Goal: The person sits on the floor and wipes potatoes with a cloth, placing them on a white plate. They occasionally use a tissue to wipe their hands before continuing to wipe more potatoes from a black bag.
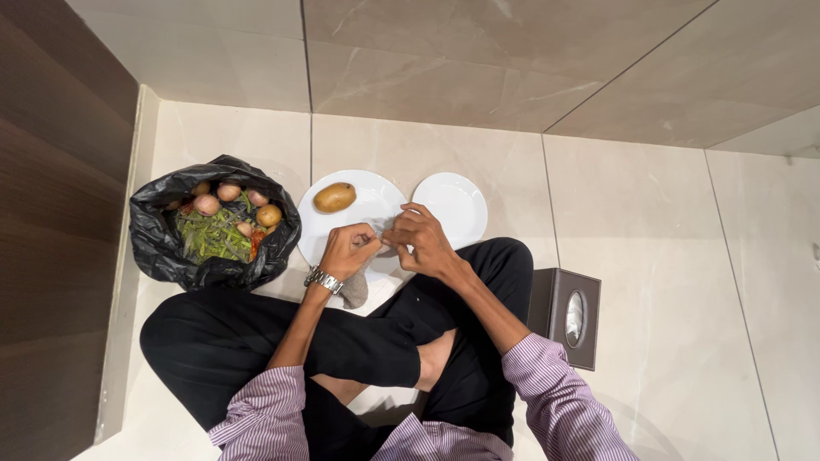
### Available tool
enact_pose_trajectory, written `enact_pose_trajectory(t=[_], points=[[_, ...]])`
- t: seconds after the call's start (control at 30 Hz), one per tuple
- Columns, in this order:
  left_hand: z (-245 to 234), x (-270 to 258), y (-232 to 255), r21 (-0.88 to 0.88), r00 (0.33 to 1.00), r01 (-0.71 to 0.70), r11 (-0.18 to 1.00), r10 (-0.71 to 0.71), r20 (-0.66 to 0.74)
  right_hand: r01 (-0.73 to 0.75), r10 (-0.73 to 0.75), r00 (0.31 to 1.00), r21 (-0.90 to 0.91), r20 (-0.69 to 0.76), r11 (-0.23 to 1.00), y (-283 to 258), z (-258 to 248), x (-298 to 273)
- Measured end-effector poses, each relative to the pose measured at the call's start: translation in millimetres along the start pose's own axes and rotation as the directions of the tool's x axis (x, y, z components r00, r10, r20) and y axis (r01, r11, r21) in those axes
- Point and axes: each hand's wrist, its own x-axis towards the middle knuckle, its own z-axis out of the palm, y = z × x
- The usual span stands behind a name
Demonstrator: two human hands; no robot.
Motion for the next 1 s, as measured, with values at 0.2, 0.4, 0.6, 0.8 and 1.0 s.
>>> enact_pose_trajectory(t=[0.2, 0.4, 0.6, 0.8, 1.0], points=[[-7, -2, -2, -0.247, 0.987, 0.098, 0.964, -0.063, 0.145, -0.180, 0.189, 0.975, 0.085, -0.114, 0.980, -4, 3, -5], [-19, -5, 8, -0.332, 0.917, 0.197, 0.922, -0.054, 0.394, -0.355, 0.367, 0.920, 0.102, -0.138, 0.929, -7, -19, 3], [-14, -7, -15, -0.717, 0.957, 0.227, 0.659, -0.015, 0.289, -0.502, 0.611, 0.681, 0.350, -0.403, 0.791, -11, 14, -37], [10, -4, -48, -0.884, 0.904, 0.267, 0.385, -0.418, 0.091, -0.619, 0.870, 0.451, 0.772, 0.198, 0.145, -2, 53, -93], [10, -6, -38, -0.887, 0.805, 0.345, 0.306, -0.582, 0.113, -0.299, 0.652, 0.620, 0.900, 0.436, -0.318, 27, 84, -71]])
